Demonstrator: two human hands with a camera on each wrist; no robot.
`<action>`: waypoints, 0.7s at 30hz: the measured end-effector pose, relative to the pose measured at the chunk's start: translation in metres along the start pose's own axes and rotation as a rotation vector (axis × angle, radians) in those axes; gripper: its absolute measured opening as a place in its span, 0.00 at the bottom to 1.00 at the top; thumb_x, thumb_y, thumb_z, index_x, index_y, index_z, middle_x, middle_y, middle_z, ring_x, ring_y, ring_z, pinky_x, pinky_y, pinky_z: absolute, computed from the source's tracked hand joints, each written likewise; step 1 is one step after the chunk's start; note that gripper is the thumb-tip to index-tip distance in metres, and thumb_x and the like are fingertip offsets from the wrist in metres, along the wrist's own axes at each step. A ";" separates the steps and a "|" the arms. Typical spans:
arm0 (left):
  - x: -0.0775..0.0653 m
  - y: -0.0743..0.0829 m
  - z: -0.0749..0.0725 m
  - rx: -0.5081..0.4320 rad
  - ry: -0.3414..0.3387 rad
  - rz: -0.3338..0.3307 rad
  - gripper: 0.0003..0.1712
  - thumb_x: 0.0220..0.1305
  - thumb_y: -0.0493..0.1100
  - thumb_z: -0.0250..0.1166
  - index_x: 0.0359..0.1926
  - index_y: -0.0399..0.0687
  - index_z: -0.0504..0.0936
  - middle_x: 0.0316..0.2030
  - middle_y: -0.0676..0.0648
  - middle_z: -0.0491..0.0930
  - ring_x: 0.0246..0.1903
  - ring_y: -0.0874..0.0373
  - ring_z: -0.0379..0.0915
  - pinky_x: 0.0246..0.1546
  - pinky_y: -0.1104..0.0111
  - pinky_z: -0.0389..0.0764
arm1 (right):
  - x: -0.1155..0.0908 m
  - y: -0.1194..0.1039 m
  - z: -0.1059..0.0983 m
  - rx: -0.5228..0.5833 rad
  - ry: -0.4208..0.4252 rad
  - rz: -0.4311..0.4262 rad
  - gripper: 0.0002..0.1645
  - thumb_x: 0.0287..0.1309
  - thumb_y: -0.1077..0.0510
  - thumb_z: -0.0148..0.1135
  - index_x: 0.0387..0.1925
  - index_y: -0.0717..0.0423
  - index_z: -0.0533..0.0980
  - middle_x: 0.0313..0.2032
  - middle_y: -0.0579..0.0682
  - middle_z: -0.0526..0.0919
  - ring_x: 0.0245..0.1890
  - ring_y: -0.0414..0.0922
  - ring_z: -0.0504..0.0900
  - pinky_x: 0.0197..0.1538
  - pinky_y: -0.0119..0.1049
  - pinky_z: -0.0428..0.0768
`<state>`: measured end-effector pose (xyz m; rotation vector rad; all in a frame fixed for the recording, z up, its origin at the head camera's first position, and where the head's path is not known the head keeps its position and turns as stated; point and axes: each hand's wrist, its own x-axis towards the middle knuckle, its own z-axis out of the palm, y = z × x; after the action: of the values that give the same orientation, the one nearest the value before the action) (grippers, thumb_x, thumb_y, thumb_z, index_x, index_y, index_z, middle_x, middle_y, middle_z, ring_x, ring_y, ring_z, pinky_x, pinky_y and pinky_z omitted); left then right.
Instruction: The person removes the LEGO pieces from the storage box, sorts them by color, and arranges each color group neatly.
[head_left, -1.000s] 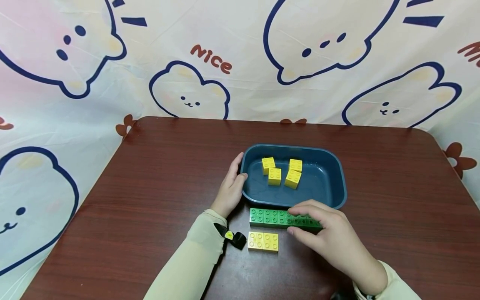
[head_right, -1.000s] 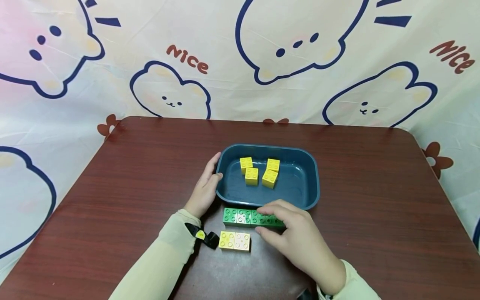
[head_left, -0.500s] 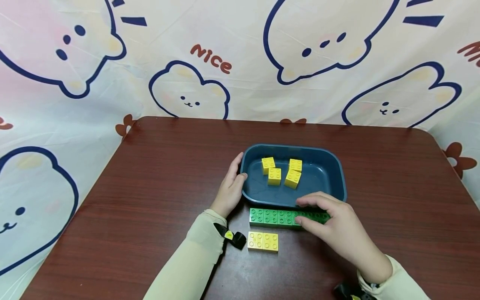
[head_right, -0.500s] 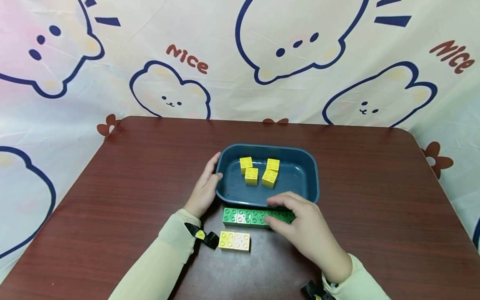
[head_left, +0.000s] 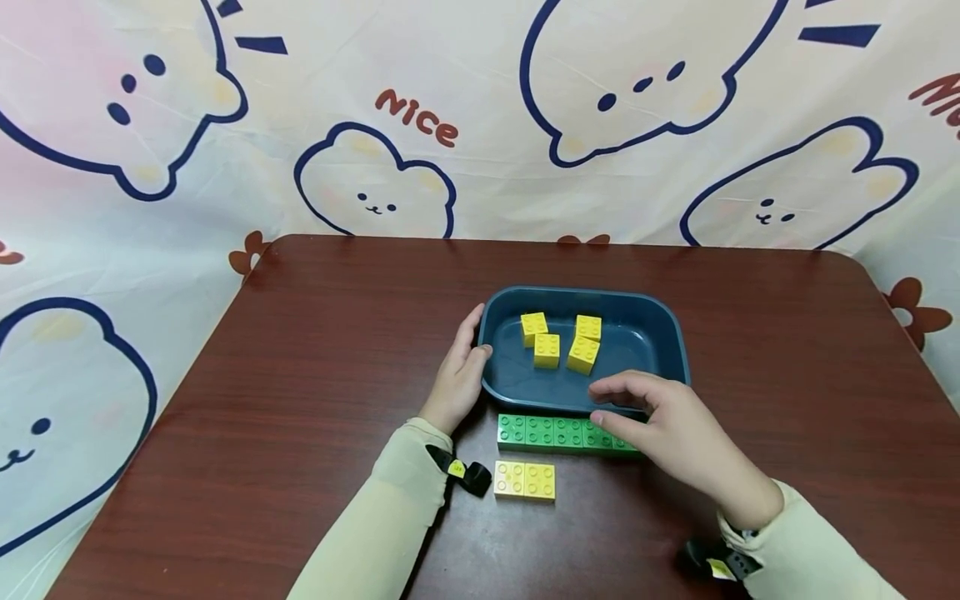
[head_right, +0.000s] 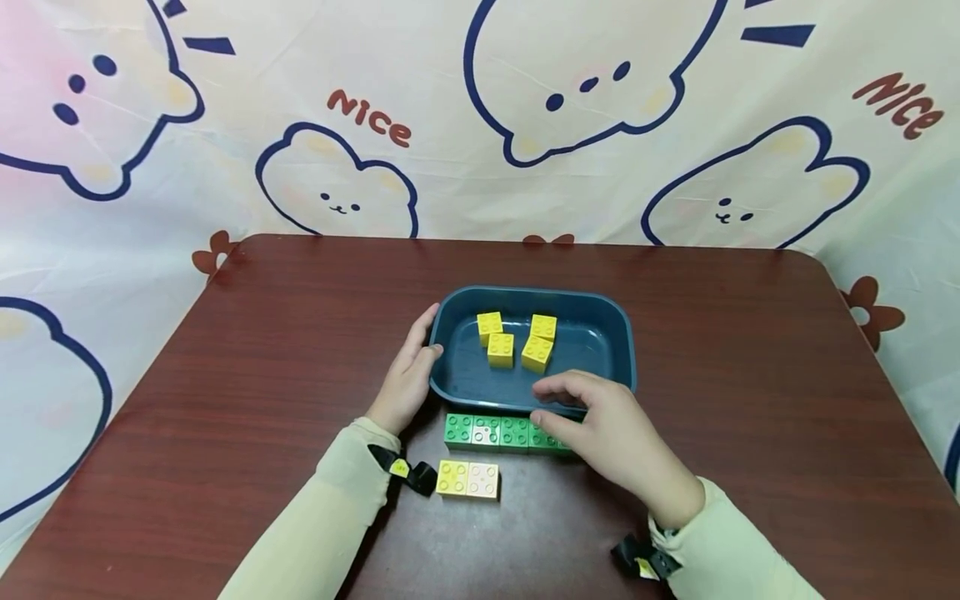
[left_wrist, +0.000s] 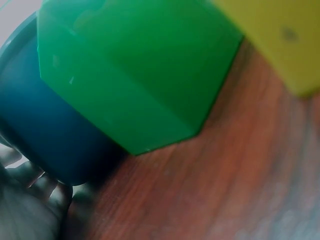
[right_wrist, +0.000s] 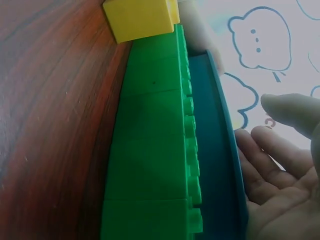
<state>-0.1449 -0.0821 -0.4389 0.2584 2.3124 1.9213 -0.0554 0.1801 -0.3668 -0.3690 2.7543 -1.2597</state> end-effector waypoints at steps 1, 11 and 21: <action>0.000 0.000 0.000 0.001 0.002 -0.001 0.34 0.76 0.41 0.46 0.80 0.57 0.52 0.76 0.57 0.54 0.75 0.59 0.48 0.73 0.49 0.53 | 0.002 0.000 -0.001 0.004 -0.016 -0.002 0.16 0.63 0.52 0.70 0.51 0.50 0.84 0.48 0.42 0.85 0.50 0.43 0.82 0.53 0.50 0.82; 0.001 -0.001 -0.001 -0.023 0.002 0.002 0.35 0.76 0.39 0.47 0.80 0.56 0.53 0.76 0.56 0.54 0.75 0.60 0.48 0.73 0.52 0.53 | 0.020 0.002 -0.007 0.090 -0.102 0.042 0.16 0.63 0.58 0.69 0.51 0.57 0.82 0.46 0.50 0.87 0.43 0.40 0.85 0.46 0.30 0.82; 0.002 -0.002 -0.001 -0.019 0.000 0.009 0.34 0.75 0.39 0.46 0.80 0.55 0.53 0.76 0.55 0.54 0.75 0.59 0.48 0.73 0.52 0.53 | 0.033 0.006 -0.004 0.084 -0.083 0.058 0.18 0.62 0.61 0.69 0.52 0.59 0.81 0.46 0.53 0.86 0.44 0.42 0.84 0.47 0.34 0.83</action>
<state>-0.1469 -0.0828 -0.4407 0.2675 2.2955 1.9471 -0.0893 0.1778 -0.3681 -0.3234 2.6144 -1.3108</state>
